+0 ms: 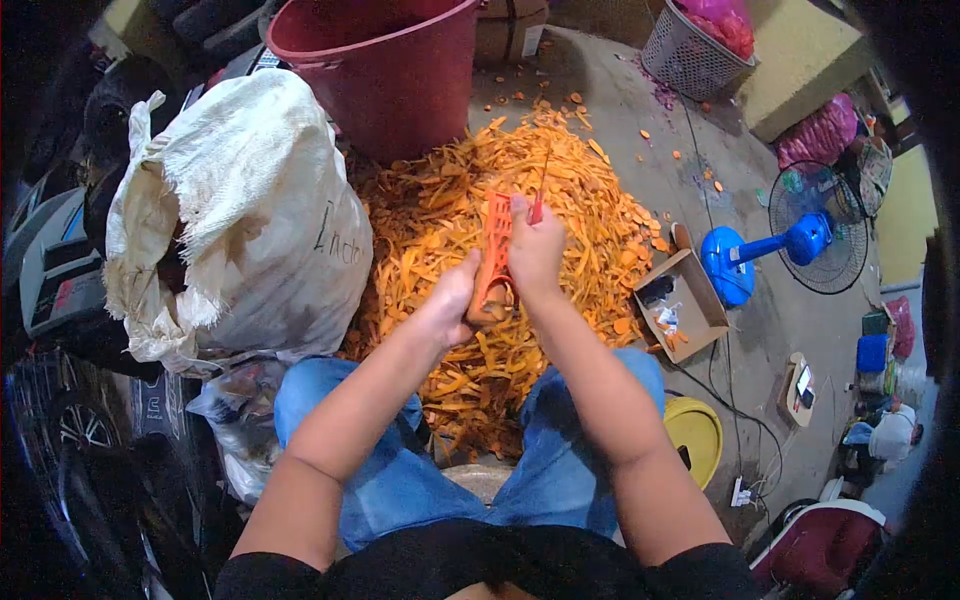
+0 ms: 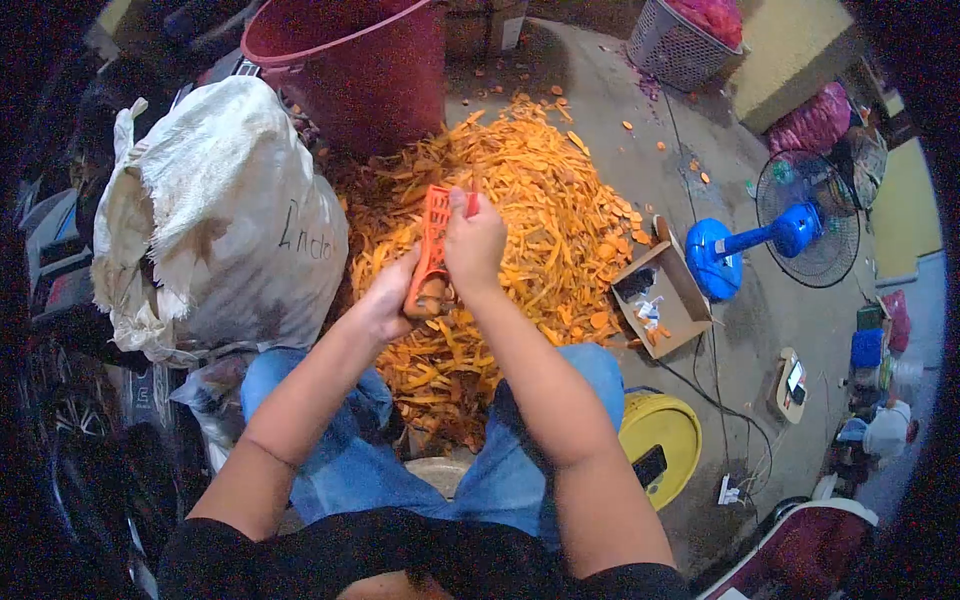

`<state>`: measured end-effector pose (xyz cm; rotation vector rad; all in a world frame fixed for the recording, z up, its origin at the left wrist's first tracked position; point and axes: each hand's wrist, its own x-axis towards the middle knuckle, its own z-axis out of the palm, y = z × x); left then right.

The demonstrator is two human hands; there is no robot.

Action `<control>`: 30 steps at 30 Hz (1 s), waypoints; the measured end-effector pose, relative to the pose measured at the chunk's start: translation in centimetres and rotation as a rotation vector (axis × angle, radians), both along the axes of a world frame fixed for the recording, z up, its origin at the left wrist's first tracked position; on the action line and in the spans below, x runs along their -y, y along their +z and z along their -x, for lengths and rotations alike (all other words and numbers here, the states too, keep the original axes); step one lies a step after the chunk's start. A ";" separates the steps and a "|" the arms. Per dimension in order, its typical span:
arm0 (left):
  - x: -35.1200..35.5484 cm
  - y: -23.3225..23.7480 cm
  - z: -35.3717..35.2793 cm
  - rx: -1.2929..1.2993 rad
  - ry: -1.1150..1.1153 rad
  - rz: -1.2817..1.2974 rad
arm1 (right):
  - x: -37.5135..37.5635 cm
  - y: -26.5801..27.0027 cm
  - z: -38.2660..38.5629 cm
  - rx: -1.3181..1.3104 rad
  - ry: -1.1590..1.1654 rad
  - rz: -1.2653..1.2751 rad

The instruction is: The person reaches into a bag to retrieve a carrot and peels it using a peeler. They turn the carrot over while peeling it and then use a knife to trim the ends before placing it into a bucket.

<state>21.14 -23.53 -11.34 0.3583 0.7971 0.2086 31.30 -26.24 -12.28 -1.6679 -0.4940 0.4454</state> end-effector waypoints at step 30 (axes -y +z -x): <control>-0.4 -1.1 -0.4 0.005 -0.093 -0.037 | 0.4 1.2 0.4 0.164 -0.193 -0.224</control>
